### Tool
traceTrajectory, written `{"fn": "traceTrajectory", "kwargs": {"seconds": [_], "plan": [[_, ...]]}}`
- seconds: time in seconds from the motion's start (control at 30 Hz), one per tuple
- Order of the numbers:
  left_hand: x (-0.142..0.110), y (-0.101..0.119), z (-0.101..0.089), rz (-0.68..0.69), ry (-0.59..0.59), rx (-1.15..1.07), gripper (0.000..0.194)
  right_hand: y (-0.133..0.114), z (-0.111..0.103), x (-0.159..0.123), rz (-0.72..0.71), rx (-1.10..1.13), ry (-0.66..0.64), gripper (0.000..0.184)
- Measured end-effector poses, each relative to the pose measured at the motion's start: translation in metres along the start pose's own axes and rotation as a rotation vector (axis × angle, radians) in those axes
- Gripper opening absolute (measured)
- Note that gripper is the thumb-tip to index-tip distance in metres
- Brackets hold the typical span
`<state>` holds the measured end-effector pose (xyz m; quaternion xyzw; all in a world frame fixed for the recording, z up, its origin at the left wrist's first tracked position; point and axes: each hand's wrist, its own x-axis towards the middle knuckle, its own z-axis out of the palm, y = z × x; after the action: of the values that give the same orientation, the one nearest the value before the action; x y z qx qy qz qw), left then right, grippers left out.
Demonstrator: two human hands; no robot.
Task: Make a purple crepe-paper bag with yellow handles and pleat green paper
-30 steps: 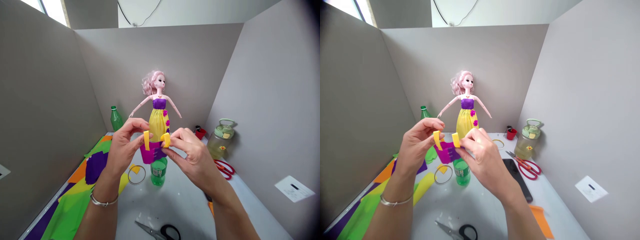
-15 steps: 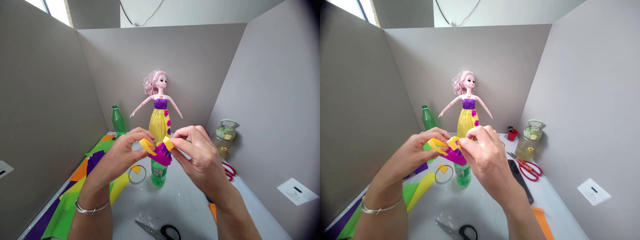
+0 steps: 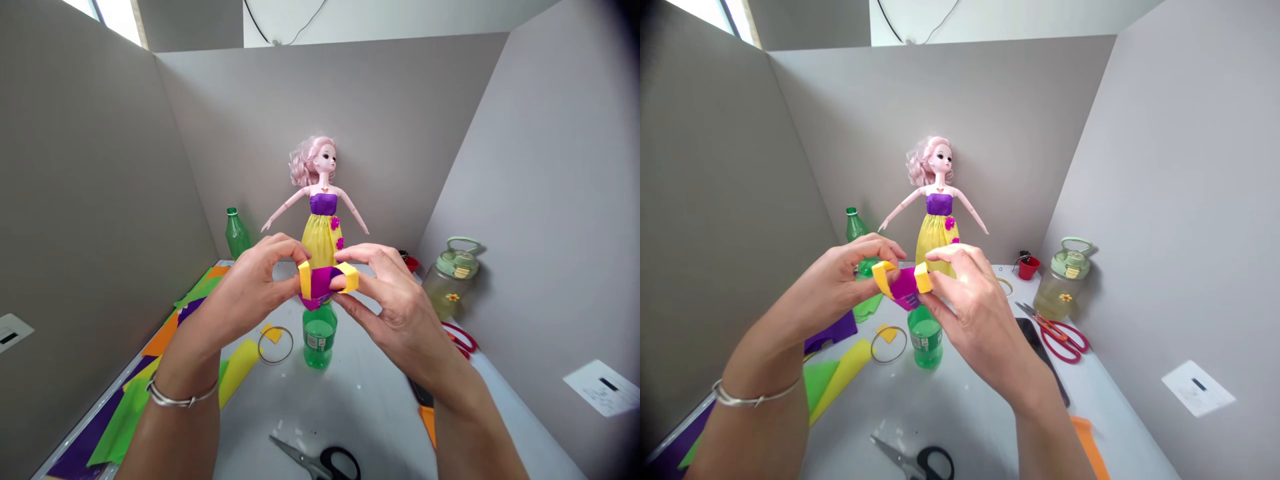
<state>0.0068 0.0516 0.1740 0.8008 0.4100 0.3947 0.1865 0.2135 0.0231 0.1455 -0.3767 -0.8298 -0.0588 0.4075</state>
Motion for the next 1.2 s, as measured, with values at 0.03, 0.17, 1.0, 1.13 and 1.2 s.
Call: {"fn": "traceTrajectory", "kwargs": {"seconds": [0.03,0.17,1.0,1.13,1.2], "plan": [[0.001,0.002,0.0,0.01,0.009,0.03,0.011,0.0,0.0,0.0,0.007,0.001,0.011,0.014],[0.006,0.008,0.0,0.089,0.072,0.137,0.009,0.0,0.0,0.0,0.02,0.012,0.077,0.014],[0.023,-0.011,0.009,0.158,-0.035,0.331,0.017,0.01,0.002,0.0,0.132,0.075,-0.1,0.014],[0.025,-0.018,0.011,0.121,-0.084,0.232,0.008,0.013,0.004,0.001,0.131,0.075,-0.141,0.014],[0.024,-0.022,0.01,0.07,-0.116,0.114,0.008,0.014,0.004,0.002,0.142,0.075,-0.162,0.014]]}}
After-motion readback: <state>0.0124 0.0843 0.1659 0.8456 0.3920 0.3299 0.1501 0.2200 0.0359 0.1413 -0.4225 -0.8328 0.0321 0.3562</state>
